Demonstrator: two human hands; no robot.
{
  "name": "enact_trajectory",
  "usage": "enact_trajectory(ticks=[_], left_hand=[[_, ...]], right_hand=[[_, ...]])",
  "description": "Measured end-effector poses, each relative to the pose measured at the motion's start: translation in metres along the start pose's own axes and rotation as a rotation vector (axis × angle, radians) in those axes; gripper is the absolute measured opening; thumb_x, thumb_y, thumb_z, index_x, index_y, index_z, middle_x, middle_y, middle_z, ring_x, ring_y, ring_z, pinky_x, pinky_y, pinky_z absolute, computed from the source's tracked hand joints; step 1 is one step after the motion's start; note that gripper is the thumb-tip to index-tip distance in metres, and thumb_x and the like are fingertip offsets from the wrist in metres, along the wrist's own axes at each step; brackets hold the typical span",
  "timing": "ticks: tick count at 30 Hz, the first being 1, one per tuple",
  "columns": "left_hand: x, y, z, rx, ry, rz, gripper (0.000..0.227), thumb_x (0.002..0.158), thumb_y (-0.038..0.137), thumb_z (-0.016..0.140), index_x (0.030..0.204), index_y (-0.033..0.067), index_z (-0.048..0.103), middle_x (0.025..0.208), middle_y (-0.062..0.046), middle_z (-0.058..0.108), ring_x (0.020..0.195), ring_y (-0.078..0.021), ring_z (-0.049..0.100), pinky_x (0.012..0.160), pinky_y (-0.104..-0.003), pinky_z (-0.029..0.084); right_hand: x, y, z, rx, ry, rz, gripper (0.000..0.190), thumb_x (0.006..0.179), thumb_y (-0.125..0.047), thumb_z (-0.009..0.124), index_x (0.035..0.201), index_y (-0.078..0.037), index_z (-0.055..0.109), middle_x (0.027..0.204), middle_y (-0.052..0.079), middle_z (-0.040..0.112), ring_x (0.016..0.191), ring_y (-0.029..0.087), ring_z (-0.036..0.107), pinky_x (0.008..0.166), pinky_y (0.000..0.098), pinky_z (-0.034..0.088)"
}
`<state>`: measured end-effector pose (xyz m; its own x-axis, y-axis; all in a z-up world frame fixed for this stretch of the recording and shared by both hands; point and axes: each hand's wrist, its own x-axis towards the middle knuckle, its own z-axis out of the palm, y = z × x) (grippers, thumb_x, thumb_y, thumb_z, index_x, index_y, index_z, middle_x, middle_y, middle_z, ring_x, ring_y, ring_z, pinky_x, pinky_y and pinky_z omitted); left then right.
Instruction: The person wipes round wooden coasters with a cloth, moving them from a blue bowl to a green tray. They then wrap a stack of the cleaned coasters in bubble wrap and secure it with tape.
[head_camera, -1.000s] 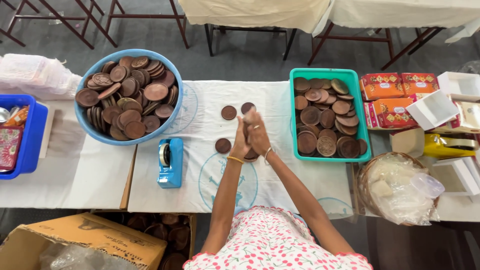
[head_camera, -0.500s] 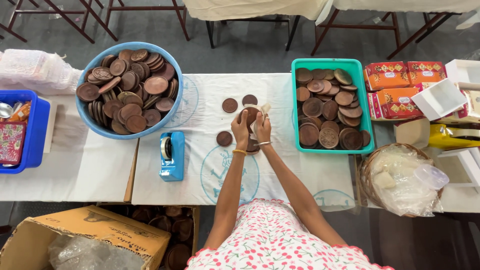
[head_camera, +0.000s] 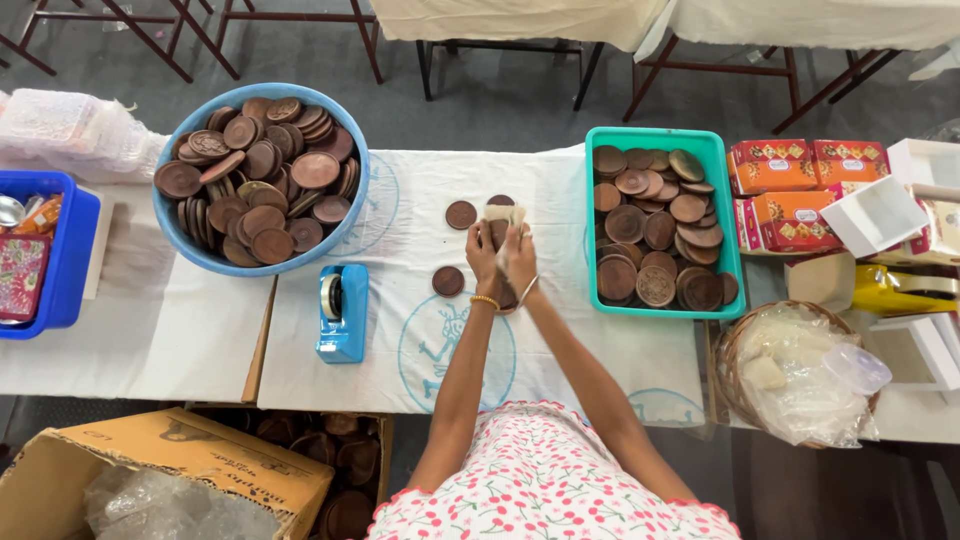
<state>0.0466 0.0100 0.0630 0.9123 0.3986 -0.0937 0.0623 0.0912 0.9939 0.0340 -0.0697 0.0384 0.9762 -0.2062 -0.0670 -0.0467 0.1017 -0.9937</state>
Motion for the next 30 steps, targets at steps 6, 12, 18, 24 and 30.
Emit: enact_trajectory(ticks=[6, 12, 18, 24, 30], left_hand=[[-0.037, 0.044, -0.012, -0.671, -0.465, -0.771, 0.072, 0.095, 0.075, 0.038, 0.133, 0.018, 0.064, 0.135, -0.012, 0.06, 0.114, -0.0245, 0.059, 0.088, -0.034, 0.053], [-0.033, 0.004, -0.022, -0.692, -0.636, -0.768, 0.055, 0.099, 0.055, 0.058, 0.137, 0.0148, 0.059, 0.132, -0.006, 0.063, 0.119, -0.0246, 0.061, 0.103, -0.053, 0.051], [-0.029, 0.016, -0.05, -0.819, -0.572, -0.905, 0.063, 0.088, 0.059, 0.056, 0.121, 0.007, 0.064, 0.116, -0.021, 0.07, 0.107, -0.0392, 0.068, 0.09, -0.062, 0.055], [0.026, -0.067, -0.113, -0.785, 0.278, -0.575, 0.05, 0.097, 0.052, 0.055, 0.131, 0.0159, 0.053, 0.118, -0.008, 0.067, 0.109, -0.028, 0.066, 0.093, -0.051, 0.051], [0.031, -0.091, -0.138, -0.571, 0.143, -0.43, 0.044, 0.096, 0.028, 0.062, 0.128, -0.0024, 0.062, 0.113, -0.014, 0.071, 0.103, -0.0311, 0.07, 0.084, -0.048, 0.062]], right_hand=[[-0.019, 0.007, 0.005, -0.103, -0.052, -0.226, 0.051, 0.125, -0.038, 0.032, 0.157, 0.001, 0.043, 0.153, 0.02, 0.052, 0.14, 0.026, 0.046, 0.115, 0.0406, 0.035], [0.002, -0.018, -0.026, -0.71, 0.135, -0.247, 0.05, 0.113, -0.045, 0.034, 0.128, -0.006, 0.063, 0.123, 0.026, 0.069, 0.115, 0.042, 0.062, 0.102, 0.0473, 0.048], [0.022, -0.019, -0.074, -0.893, 0.158, 0.281, 0.057, 0.111, -0.054, 0.037, 0.134, -0.006, 0.059, 0.124, 0.03, 0.068, 0.12, 0.047, 0.061, 0.102, 0.0541, 0.046], [0.007, -0.008, -0.084, -1.63, 0.314, -0.305, 0.061, 0.077, -0.036, 0.079, 0.129, -0.009, 0.062, 0.145, 0.02, 0.053, 0.128, 0.036, 0.048, 0.1, 0.0532, 0.04], [0.004, 0.064, -0.053, -1.375, -0.628, -0.463, 0.079, 0.067, -0.028, 0.091, 0.138, -0.035, 0.059, 0.16, 0.008, 0.038, 0.143, 0.033, 0.04, 0.112, 0.049, 0.042]])
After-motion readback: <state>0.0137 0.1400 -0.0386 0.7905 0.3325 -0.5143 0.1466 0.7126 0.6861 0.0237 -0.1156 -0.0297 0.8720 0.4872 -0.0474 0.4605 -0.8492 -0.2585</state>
